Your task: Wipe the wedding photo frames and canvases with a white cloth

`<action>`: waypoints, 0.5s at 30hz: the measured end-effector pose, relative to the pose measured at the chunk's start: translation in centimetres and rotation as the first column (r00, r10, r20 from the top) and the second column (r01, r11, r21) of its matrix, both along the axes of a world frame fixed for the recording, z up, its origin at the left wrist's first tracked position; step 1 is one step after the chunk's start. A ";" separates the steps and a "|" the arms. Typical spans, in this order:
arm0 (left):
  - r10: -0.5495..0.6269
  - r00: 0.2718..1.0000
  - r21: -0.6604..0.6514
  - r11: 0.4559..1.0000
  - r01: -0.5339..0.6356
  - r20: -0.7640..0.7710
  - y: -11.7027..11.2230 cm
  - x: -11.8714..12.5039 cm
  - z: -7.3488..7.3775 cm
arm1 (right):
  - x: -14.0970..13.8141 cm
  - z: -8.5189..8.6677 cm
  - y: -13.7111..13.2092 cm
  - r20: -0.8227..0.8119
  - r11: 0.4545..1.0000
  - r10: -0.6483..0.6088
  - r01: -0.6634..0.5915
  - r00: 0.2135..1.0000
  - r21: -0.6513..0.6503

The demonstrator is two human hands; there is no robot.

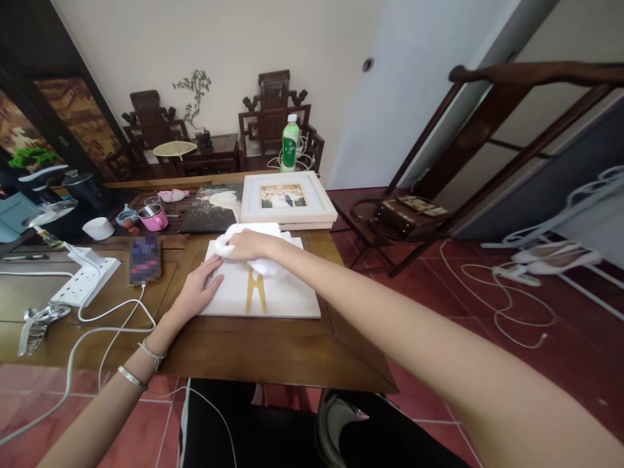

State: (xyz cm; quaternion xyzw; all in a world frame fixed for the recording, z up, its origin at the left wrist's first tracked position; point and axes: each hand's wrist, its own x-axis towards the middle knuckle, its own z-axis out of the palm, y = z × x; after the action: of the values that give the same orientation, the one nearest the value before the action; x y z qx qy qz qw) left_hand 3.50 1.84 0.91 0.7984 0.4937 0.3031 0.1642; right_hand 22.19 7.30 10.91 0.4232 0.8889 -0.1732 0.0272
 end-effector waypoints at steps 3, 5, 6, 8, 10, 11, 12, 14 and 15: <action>-0.006 1.000 -0.007 1.000 0.006 0.006 0.1 -0.1 -0.3 | 3.8 0.0 -0.2 0.018 0.997 -0.083 0.083 0.996 0.000; -0.006 1.000 -0.002 1.000 0.006 0.005 0.1 -0.1 -0.4 | 6.4 -0.3 -0.4 0.032 0.990 -0.141 0.141 0.989 0.006; -0.003 1.000 0.002 1.000 0.003 0.006 0.1 -0.1 -0.4 | 7.6 -0.6 -0.5 0.040 0.986 -0.166 0.166 0.985 0.008; 0.002 1.000 0.008 1.000 -0.002 0.008 0.1 -0.1 -0.4 | 9.5 -1.5 -0.9 0.051 0.983 -0.186 0.185 0.981 0.014; 0.006 1.000 0.012 1.000 -0.006 0.012 0.1 0.0 -0.4 | 10.6 -2.5 -1.8 0.056 0.986 -0.167 0.166 0.984 0.022; 0.008 1.000 0.012 1.000 -0.008 0.012 0.1 0.0 -0.4 | 10.9 -3.0 -2.4 0.059 0.988 -0.151 0.150 0.987 0.036; 0.010 1.000 0.013 1.000 -0.010 0.012 0.1 0.0 -0.4 | 10.9 -3.4 -3.2 0.062 0.990 -0.135 0.132 0.989 0.053; 0.015 1.000 0.014 1.000 -0.015 0.012 0.1 -0.1 -0.4 | 10.7 -3.7 -5.2 0.070 0.991 -0.110 0.104 0.991 0.078; 0.015 1.000 0.016 1.000 -0.015 0.012 0.1 -0.1 -0.4 | 10.5 -3.6 -6.4 0.076 0.993 -0.096 0.091 0.992 0.075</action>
State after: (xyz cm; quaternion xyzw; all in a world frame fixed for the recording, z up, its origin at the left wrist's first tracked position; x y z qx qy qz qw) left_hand 3.44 1.90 0.50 0.7940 0.4964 0.3131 0.1586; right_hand 32.69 0.95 7.32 0.4716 0.8720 -0.1255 0.0392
